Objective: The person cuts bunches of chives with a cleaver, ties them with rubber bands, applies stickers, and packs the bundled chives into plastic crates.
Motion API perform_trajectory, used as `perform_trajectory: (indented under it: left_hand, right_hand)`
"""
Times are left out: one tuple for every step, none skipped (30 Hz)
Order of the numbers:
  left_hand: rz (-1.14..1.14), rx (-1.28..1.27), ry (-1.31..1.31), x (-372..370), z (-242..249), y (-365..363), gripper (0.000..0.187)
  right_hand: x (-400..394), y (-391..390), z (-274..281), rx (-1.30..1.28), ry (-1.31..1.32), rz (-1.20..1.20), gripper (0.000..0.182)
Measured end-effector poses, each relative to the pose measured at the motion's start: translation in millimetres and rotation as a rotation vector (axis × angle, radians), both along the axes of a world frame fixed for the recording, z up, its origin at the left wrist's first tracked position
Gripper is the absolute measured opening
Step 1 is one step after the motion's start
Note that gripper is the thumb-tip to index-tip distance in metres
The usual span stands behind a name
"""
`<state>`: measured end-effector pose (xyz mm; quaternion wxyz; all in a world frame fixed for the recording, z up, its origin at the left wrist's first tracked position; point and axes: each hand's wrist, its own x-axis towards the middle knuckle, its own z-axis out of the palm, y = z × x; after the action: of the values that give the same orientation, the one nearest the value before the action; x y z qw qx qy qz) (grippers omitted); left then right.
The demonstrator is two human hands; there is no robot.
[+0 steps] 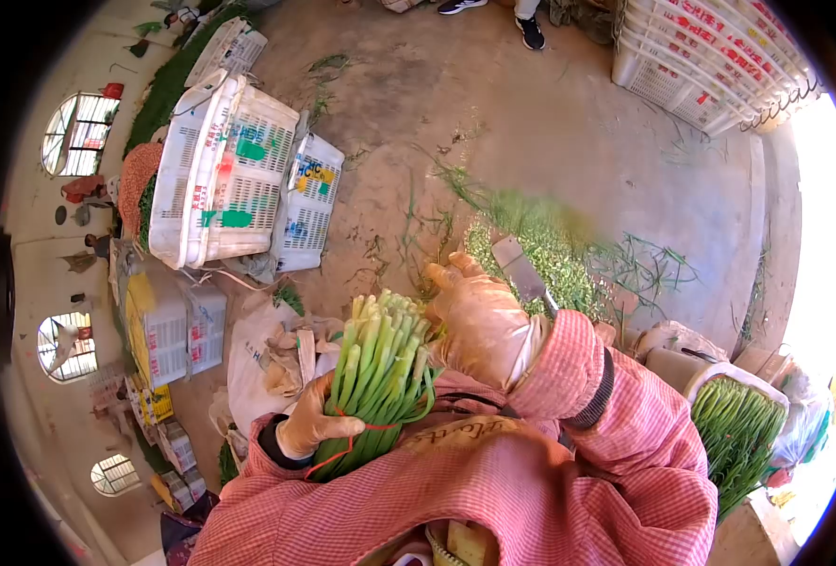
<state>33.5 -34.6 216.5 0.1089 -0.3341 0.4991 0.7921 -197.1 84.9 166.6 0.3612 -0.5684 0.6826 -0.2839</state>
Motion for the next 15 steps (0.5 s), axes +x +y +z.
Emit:
perform_trajectory:
  left_hand:
    - [-0.019, -0.03, -0.038, -1, -2, -4, 0.069]
    - [-0.036, -0.06, -0.076, -1, -3, -7, 0.07]
    - [-0.049, -0.055, -0.083, -2, -6, -12, 0.07]
    - [-0.084, -0.074, -0.079, -2, -10, -18, 0.071]
    - [-0.12, -0.091, -0.074, -3, -12, -23, 0.072]
    - [-0.132, -0.089, -0.089, -7, -12, -27, 0.072]
    - [-0.147, -0.079, -0.092, -11, -15, -34, 0.072]
    - [-0.24, -0.183, -0.065, -15, -18, -42, 0.073]
    - [-0.331, -0.288, -0.035, -21, -22, -48, 0.073]
    - [-0.373, -0.379, -0.025, -28, -27, -54, 0.075]
    - [-0.388, -0.366, -0.025, -31, -37, -61, 0.075]
    - [-0.436, -0.473, -0.052, -33, -53, -70, 0.075]
    - [-0.484, -0.582, -0.071, -38, -74, -77, 0.075]
    - [-0.487, -0.637, -0.088, -45, -95, -80, 0.072]
    - [-0.508, -0.624, -0.076, -52, -121, -83, 0.072]
  right_hand:
    - [0, -5, -6, -0.053, 0.119, 0.059, 0.034]
    - [-5, -6, 1, -0.007, 0.058, 0.107, 0.028]
    - [-8, -8, -7, -0.001, 0.051, 0.095, 0.028]
    - [-12, -6, -19, -0.057, -0.146, 0.128, 0.026]
    - [-14, -5, -26, -0.114, -0.343, 0.156, 0.024]
    - [-9, -1, -29, -0.147, -0.537, 0.031, 0.017]
    - [-9, 3, -29, -0.141, -0.541, 0.015, 0.017]
    - [-12, 8, -27, -0.128, -0.766, -0.114, 0.015]
    - [-17, 13, -28, -0.116, -0.989, -0.245, 0.012]
    - [-31, 20, -36, -0.187, -1.128, -0.52, 0.013]
    - [-51, 32, -48, -0.258, -1.256, -0.806, 0.014]
    - [-73, 54, -83, -0.223, -1.142, -1.078, 0.023]
    - [-85, 71, -125, -0.185, -1.005, -1.343, 0.033]
    - [-80, 73, -145, 0.303, -0.283, -1.224, 0.044]
    - [-72, 74, -165, 0.748, 0.424, -0.962, 0.055]
